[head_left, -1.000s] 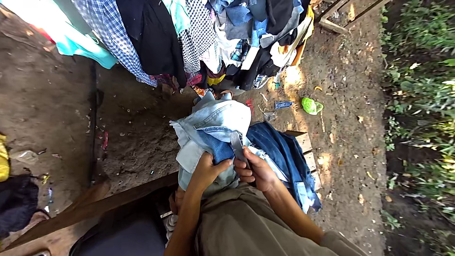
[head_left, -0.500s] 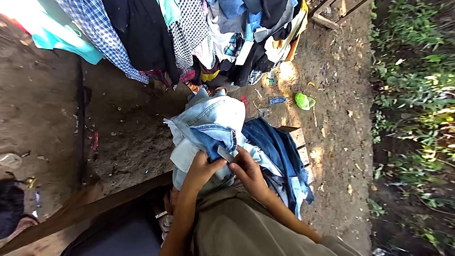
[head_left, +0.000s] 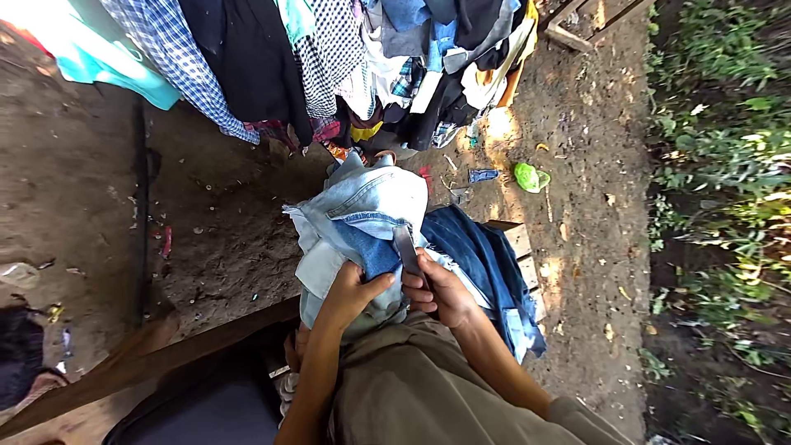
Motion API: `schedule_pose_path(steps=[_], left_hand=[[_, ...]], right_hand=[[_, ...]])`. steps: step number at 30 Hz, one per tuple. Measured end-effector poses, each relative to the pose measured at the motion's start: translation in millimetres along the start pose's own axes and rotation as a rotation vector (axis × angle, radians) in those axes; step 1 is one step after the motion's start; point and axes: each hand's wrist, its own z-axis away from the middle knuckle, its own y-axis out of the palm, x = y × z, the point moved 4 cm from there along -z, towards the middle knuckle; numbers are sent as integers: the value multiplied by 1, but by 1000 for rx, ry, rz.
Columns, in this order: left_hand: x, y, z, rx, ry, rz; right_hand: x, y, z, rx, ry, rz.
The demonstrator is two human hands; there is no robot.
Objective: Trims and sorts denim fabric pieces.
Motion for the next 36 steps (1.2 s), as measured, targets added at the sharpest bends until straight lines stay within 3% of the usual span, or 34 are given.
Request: schedule_pose_path(steps=[2,6,9,15,17,20,23,31,33,36], left_hand=[[-2,3,1,-49,-1,-18],[1,6,-1,-114,14,-110],[4,7,-3,-116,27,-107],[5,7,-1,-77,48,-152],[8,5,-1,-51,70,-229],[10,6,-2,-21,95,-372],[10,5,-1,-33,110,-342],[9,4,-1,-35,131,-207],[7,5,-1,-49,95,-146],[3,6,-2,-69,33,-109]], right_hand=[[2,-2,0,52,-1,13],[13,4,8,-72,-329,650],[11,3,16,-118,-460,1034],[6,-9,24,-307,-570,1377],[7,-9,19,-338,-596,1353],[5,1,5,-259,-578,1079],[6,6,-3,-234,-567,847],[9,-1,-1,-145,-117,95],[10,-1,-1,-85,-75,61],[14,4,2,-73,-134,302]])
